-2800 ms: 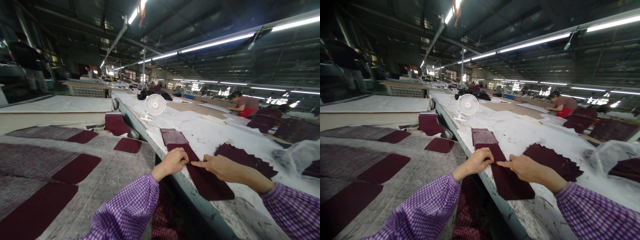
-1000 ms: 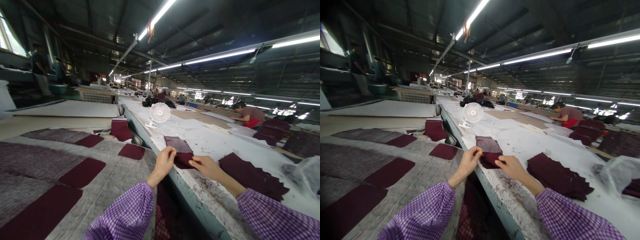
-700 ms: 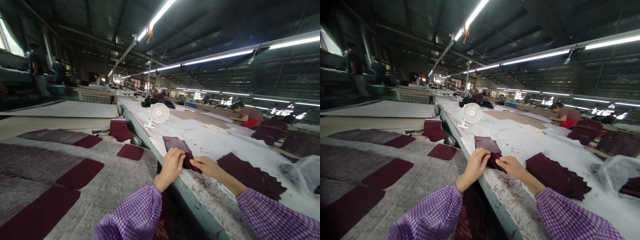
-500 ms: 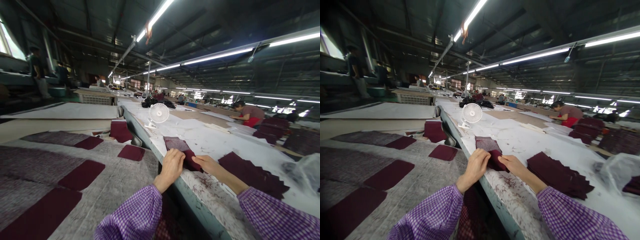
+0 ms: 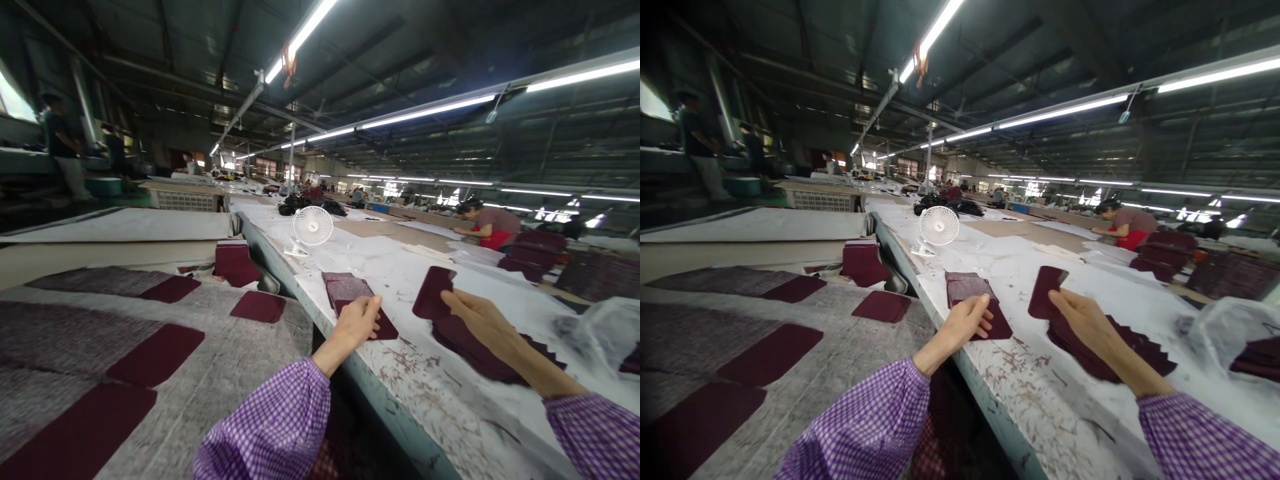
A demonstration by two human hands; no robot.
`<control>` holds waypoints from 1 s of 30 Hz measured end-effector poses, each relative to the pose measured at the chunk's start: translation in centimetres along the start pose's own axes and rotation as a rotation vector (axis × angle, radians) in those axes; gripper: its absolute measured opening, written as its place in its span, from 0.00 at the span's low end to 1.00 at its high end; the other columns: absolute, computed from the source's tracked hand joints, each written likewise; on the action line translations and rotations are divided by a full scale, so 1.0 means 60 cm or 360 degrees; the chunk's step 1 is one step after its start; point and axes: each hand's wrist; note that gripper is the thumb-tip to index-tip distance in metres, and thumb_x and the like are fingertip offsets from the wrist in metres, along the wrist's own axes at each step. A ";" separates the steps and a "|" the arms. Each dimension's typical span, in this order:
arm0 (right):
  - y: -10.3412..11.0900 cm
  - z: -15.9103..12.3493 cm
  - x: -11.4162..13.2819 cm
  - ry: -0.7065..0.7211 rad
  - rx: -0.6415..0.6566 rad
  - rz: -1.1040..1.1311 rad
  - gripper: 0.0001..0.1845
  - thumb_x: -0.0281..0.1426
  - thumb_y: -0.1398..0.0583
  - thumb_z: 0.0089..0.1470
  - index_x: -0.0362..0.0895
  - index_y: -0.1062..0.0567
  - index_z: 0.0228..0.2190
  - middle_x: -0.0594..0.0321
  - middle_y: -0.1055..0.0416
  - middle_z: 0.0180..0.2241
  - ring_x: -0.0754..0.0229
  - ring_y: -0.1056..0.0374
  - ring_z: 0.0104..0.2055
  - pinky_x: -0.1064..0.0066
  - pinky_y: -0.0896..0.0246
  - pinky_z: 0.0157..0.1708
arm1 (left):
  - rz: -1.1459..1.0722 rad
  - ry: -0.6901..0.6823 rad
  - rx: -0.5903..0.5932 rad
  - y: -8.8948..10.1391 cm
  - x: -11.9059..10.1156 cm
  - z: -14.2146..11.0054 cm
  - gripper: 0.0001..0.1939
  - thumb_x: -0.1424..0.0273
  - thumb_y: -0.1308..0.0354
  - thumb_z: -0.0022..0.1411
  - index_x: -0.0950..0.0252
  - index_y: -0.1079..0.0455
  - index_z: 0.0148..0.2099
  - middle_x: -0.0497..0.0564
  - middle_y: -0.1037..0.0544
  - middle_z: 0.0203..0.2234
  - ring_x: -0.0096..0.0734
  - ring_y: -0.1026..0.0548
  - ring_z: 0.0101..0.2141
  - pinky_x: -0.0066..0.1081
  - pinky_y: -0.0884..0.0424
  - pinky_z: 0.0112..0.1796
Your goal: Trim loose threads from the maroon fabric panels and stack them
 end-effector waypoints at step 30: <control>-0.016 -0.039 -0.026 -0.0533 0.0766 0.1158 0.34 0.36 0.34 0.47 0.49 0.36 0.56 0.57 0.28 0.45 0.59 0.29 0.39 0.71 0.32 0.36 | -0.0559 0.0485 0.0515 -0.023 -0.031 0.019 0.31 0.49 0.58 0.62 0.73 0.29 0.33 0.52 0.29 0.15 0.30 0.30 0.16 0.28 0.36 0.21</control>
Point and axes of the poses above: each hand's wrist, its own z-axis towards the middle knuckle, its own y-axis out of the back of the hand, x = y × z
